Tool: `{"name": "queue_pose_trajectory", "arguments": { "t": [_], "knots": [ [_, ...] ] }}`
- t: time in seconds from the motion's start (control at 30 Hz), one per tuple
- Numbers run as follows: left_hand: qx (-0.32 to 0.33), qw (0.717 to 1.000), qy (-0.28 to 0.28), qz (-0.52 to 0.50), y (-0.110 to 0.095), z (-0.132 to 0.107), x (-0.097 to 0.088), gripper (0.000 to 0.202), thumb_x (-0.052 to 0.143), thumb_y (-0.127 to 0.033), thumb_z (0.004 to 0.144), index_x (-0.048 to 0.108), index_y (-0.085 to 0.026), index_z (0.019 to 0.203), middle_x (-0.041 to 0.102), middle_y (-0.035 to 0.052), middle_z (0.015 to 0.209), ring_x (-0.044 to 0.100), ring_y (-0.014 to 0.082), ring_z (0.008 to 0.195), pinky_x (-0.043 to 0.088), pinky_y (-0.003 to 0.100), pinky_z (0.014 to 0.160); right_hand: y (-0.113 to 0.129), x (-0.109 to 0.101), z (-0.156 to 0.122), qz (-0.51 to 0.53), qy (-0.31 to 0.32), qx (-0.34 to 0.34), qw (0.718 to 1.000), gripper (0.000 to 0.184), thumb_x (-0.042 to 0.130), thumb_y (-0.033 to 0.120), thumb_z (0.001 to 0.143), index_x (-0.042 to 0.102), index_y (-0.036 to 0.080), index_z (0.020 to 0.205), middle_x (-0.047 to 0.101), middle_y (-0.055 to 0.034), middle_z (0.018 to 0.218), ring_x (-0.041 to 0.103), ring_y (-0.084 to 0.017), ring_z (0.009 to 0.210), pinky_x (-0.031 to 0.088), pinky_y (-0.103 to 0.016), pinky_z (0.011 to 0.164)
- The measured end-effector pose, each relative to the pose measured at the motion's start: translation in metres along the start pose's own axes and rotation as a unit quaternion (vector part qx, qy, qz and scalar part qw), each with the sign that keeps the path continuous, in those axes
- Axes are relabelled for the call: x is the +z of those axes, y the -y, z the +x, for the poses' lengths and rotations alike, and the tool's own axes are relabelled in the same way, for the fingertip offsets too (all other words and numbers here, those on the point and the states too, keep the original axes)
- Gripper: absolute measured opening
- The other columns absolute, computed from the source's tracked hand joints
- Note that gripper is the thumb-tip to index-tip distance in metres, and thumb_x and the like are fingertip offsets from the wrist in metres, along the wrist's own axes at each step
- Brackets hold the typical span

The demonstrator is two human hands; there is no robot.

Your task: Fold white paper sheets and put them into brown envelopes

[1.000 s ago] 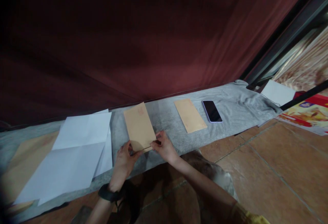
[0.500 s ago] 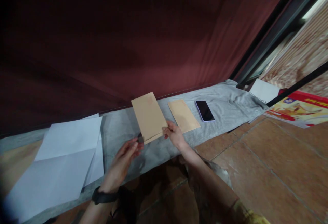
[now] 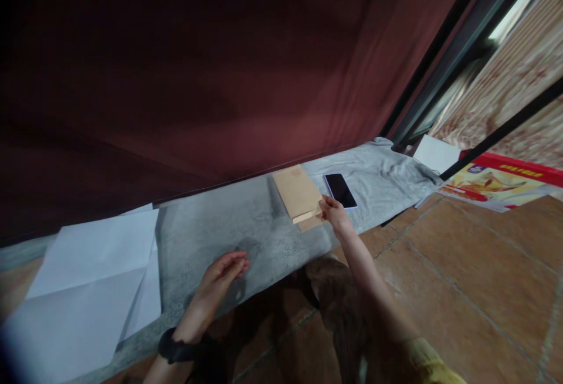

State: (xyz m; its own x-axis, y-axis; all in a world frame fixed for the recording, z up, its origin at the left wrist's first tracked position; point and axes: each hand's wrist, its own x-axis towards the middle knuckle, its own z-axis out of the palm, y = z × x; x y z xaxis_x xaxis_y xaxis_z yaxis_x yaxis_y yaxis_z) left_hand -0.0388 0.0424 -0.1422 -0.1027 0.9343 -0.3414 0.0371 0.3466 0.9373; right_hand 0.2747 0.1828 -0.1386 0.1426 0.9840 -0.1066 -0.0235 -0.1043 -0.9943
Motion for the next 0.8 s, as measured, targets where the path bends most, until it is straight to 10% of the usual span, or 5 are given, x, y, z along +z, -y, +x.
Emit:
{"name": "queue_pose_trajectory", "arguments": {
  "t": [0.53, 0.8],
  "knots": [
    [0.062, 0.995, 0.017, 0.079, 0.012, 0.005, -0.001, 0.039, 0.066, -0.051, 0.074, 0.072, -0.019, 0.096, 0.075, 0.0079, 0.091, 0.070, 0.0238, 0.088, 0.054, 0.035, 0.080, -0.028, -0.020, 0.010, -0.230, -0.116, -0.038, 0.965, 0.021, 0.060, 0.027, 0.079, 0.068, 0.018, 0.096, 0.063, -0.0003, 0.065, 0.051, -0.012, 0.043, 0.037, -0.023, 0.041],
    [0.090, 0.984, 0.023, 0.149, 0.005, 0.001, 0.000, 0.036, 0.060, -0.049, 0.080, 0.072, -0.020, 0.097, 0.075, 0.0060, 0.092, 0.068, 0.0217, 0.087, 0.052, 0.033, 0.081, -0.011, -0.014, 0.008, -0.156, -0.115, -0.101, 0.976, 0.028, 0.061, 0.045, 0.083, 0.064, 0.018, 0.089, 0.058, 0.0021, 0.064, 0.053, -0.013, 0.051, 0.046, -0.025, 0.049]
  ]
}}
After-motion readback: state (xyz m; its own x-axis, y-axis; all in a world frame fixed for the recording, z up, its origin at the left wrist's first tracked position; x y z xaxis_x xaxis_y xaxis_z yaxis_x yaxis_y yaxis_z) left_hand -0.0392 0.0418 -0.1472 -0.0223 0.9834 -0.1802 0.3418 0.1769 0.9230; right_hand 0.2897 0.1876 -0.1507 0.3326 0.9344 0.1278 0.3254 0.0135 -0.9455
